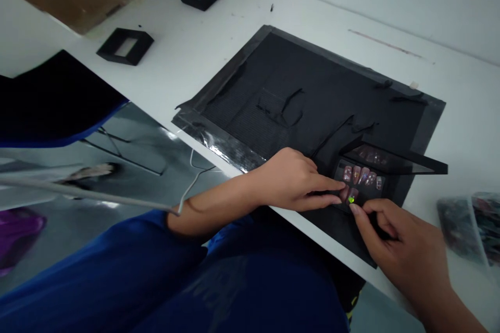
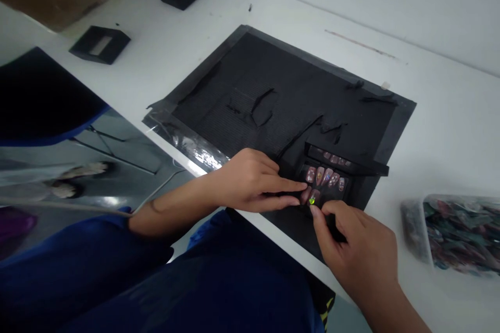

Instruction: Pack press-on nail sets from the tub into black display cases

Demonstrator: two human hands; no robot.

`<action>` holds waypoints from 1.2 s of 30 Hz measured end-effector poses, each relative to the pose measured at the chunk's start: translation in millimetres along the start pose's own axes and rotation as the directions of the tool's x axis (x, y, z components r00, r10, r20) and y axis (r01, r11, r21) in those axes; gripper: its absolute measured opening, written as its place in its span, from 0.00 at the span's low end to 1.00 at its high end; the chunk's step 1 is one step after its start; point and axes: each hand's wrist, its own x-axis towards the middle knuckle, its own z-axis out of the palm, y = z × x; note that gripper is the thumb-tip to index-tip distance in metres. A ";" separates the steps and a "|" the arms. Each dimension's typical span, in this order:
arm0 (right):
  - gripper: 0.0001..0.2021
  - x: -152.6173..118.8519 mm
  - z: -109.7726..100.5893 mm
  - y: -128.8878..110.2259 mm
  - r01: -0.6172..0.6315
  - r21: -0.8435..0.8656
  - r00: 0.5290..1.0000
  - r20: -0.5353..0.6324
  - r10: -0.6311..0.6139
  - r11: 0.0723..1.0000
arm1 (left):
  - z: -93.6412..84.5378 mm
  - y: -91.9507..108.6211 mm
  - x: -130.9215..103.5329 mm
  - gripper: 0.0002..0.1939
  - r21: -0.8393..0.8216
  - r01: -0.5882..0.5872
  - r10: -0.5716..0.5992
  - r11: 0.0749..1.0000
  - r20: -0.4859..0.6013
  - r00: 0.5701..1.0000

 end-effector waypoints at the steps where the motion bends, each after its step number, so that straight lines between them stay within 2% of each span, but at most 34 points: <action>1: 0.17 -0.1 0.3 0.0 0.005 -0.003 1.000 -0.003 -0.005 1.000 | 0.6 0.1 0.0 0.17 0.006 0.012 -0.012 1.000 -0.006 1.000; 7: 0.20 -0.3 0.7 -0.2 -0.001 -0.015 1.000 0.013 0.002 1.000 | 2.4 0.1 0.2 0.16 0.039 0.025 -0.023 0.999 -0.041 0.999; 13: 0.25 1.6 -0.2 -0.4 0.078 -0.010 0.997 0.002 -0.078 0.997 | 2.0 2.5 1.7 0.15 0.050 -0.045 0.050 0.998 -0.108 0.993; 16: 0.23 1.7 -0.4 -0.6 0.056 -0.016 0.998 -0.002 -0.056 0.998 | 2.8 2.7 2.1 0.14 0.054 -0.071 0.076 0.996 -0.114 0.991; 19: 0.18 0.6 -1.0 -0.9 0.023 -0.021 1.000 0.007 -0.023 0.999 | 2.6 1.8 2.2 0.16 0.042 -0.087 0.090 0.995 -0.079 0.993; 22: 0.15 0.3 -1.8 -1.1 0.017 -0.021 1.000 0.018 -0.017 1.000 | 1.1 1.1 2.7 0.15 0.024 -0.112 0.113 0.993 -0.043 0.993; 25: 0.15 2.1 -2.4 -2.1 0.043 0.004 0.999 -0.006 -0.043 0.999 | -0.6 0.8 3.6 0.11 0.033 -0.124 0.125 0.992 -0.040 0.991; 32: 0.14 5.8 -2.6 -5.3 0.085 0.027 0.996 -0.032 -0.085 0.996 | -1.3 1.8 5.9 0.12 0.052 -0.110 0.111 0.993 -0.029 0.993; 36: 0.14 4.0 -4.1 -4.3 0.112 0.011 0.993 -0.033 -0.112 0.994 | -0.3 2.1 5.8 0.11 0.085 -0.122 0.127 0.989 -0.064 0.990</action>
